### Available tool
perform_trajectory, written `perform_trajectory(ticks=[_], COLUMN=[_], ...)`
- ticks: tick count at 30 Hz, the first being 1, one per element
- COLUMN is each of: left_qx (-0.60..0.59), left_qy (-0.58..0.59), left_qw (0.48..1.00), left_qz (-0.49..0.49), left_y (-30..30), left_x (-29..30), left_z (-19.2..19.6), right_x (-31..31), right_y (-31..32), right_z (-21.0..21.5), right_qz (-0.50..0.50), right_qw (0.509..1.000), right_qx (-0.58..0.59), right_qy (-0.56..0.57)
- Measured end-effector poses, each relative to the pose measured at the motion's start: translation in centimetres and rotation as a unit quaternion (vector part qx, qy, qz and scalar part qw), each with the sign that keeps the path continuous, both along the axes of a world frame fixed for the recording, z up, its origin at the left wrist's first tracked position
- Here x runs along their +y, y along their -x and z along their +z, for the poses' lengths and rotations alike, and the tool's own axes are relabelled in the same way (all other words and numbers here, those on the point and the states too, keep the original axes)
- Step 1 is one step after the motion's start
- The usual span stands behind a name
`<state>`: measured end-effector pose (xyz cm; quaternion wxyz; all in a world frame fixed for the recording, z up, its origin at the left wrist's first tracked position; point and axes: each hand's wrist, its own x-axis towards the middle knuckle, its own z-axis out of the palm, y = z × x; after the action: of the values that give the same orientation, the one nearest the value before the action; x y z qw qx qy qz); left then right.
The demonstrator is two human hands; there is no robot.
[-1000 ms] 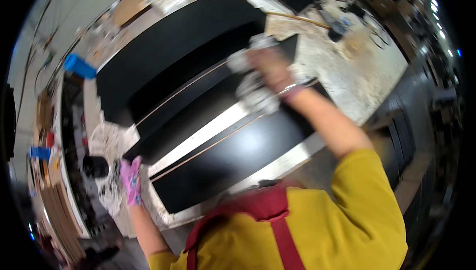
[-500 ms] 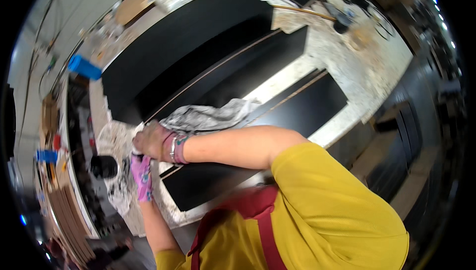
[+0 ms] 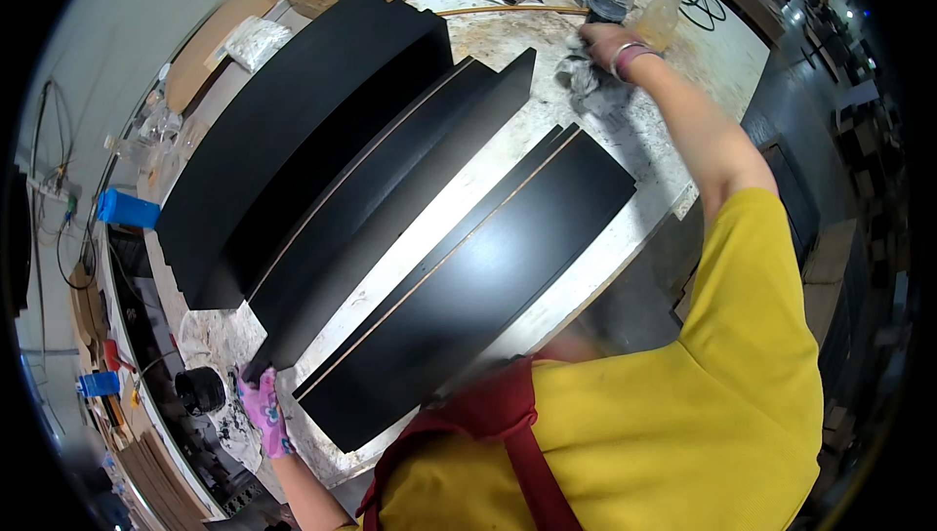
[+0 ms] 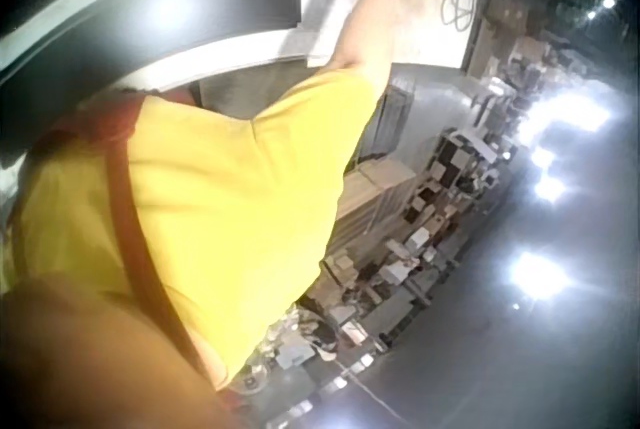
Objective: The person wipes the surface and edges of black wood panels with a cloth, handling them one at a time and stacking them on the workbench.
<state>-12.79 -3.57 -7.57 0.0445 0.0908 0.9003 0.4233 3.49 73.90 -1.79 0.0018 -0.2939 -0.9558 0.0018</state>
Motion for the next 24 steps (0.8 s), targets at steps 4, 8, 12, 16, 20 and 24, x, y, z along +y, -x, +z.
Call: perform_trajectory(ticks=[4,8,12,16,20,24], left_qx=[0.085,0.166,0.171,0.161,0.164,0.157], left_qy=[0.022,0.157,0.181,0.201,0.344,0.453], left_qw=[0.99,0.963,0.963,0.954,0.887,0.815], left_qz=[-0.106,-0.143,-0.1,-0.152,-0.26,-0.326], left_y=[-2.0,-3.7,-7.6,-12.1,-12.5,-11.9], left_x=[0.2,0.6,0.2,-0.2,-1.2,2.3], left_z=[1.2,2.5,4.5,5.0,2.9,8.6], right_x=[-0.5,-0.3,-0.5,-6.9,-8.4,-6.5], right_y=[-0.1,0.5,-5.2,-10.3,-15.8,-18.7], right_z=[-1.6,-1.6,1.3,6.0,-0.2,2.5], right_qz=[-0.001,0.124,0.216,-0.132,-0.129,-0.243], right_qw=[0.939,0.923,0.965,0.919,0.962,0.942], right_qx=[0.077,-0.025,-0.056,0.04,0.02,0.178], right_qy=[0.336,0.364,0.142,0.37,0.24,0.15])
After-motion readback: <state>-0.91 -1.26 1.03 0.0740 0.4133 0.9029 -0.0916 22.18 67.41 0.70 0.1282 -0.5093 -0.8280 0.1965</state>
